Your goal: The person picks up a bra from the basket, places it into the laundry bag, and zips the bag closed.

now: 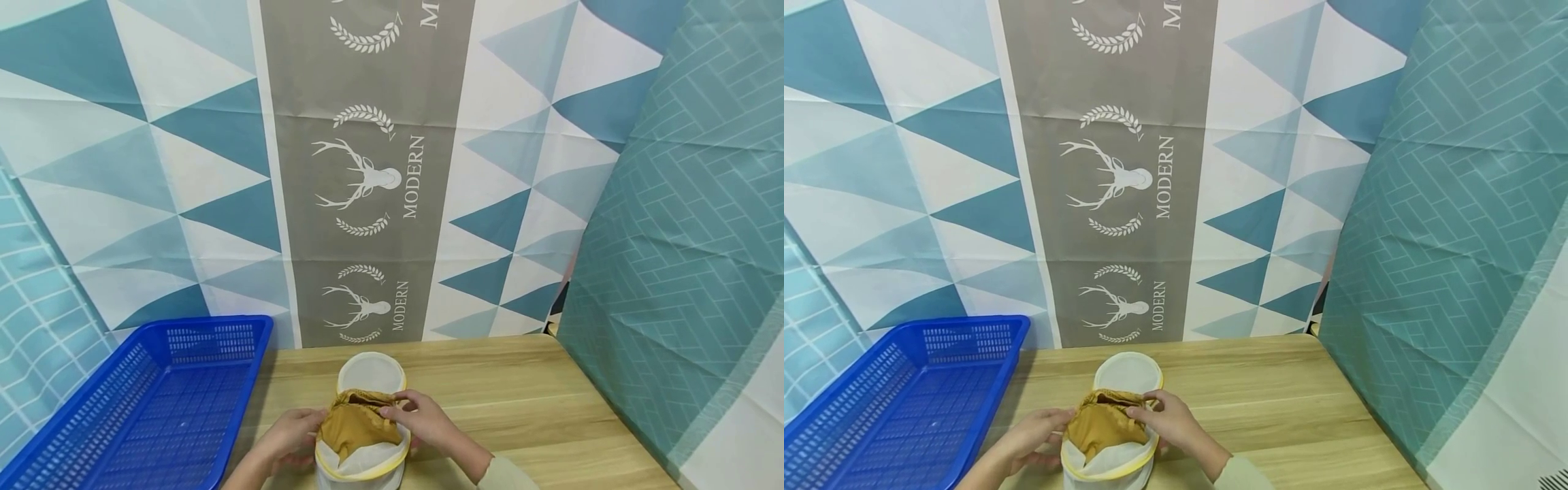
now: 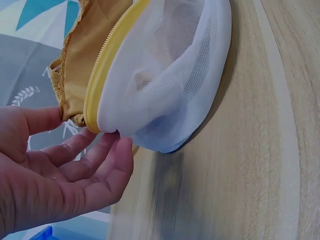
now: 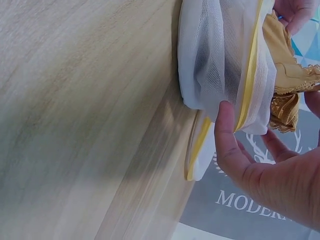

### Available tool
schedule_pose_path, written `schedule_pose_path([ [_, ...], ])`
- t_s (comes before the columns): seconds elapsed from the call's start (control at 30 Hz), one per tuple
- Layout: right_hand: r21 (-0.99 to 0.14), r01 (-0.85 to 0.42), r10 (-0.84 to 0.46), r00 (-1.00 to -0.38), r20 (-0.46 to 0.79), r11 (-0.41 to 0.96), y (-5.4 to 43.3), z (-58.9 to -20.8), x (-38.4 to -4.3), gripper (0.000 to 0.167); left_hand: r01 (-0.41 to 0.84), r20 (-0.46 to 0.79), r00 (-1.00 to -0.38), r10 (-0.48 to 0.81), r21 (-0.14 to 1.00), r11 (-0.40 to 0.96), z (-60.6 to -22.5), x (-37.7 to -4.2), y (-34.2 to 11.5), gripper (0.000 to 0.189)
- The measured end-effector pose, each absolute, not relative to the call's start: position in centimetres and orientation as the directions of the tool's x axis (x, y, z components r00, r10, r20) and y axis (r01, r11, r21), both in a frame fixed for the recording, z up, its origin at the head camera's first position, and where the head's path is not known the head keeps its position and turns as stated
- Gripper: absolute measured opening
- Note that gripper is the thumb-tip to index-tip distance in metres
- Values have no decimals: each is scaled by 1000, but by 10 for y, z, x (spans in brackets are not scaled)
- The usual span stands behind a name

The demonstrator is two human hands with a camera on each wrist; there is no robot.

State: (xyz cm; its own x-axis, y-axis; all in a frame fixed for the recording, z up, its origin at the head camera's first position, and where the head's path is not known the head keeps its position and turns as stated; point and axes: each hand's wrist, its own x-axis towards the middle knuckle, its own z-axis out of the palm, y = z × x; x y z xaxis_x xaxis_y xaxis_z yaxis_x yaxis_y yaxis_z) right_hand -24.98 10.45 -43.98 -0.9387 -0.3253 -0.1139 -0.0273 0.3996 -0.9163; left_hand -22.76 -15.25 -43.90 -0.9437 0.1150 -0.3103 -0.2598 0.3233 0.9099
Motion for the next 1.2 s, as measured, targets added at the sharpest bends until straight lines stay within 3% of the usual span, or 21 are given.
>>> schedule_pose_path([
  [0.33,-907,-54,-315,-945,-89,417,100,-439,-247,60,-228,-286,-944,163,926,302,-442,-230,-155,55],
  [0.63,-889,-71,-329,-940,-93,452,98,-439,-247,53,-156,-194,-945,263,975,160,-449,-231,-154,59],
  [0.87,-883,-92,-330,-941,-74,460,98,-439,-248,51,-183,-212,-955,206,971,152,-449,-234,-152,55],
  [1.2,-832,-169,-303,-953,1,528,90,-446,-247,53,-88,-100,-994,53,979,182,-453,-233,-142,42],
])
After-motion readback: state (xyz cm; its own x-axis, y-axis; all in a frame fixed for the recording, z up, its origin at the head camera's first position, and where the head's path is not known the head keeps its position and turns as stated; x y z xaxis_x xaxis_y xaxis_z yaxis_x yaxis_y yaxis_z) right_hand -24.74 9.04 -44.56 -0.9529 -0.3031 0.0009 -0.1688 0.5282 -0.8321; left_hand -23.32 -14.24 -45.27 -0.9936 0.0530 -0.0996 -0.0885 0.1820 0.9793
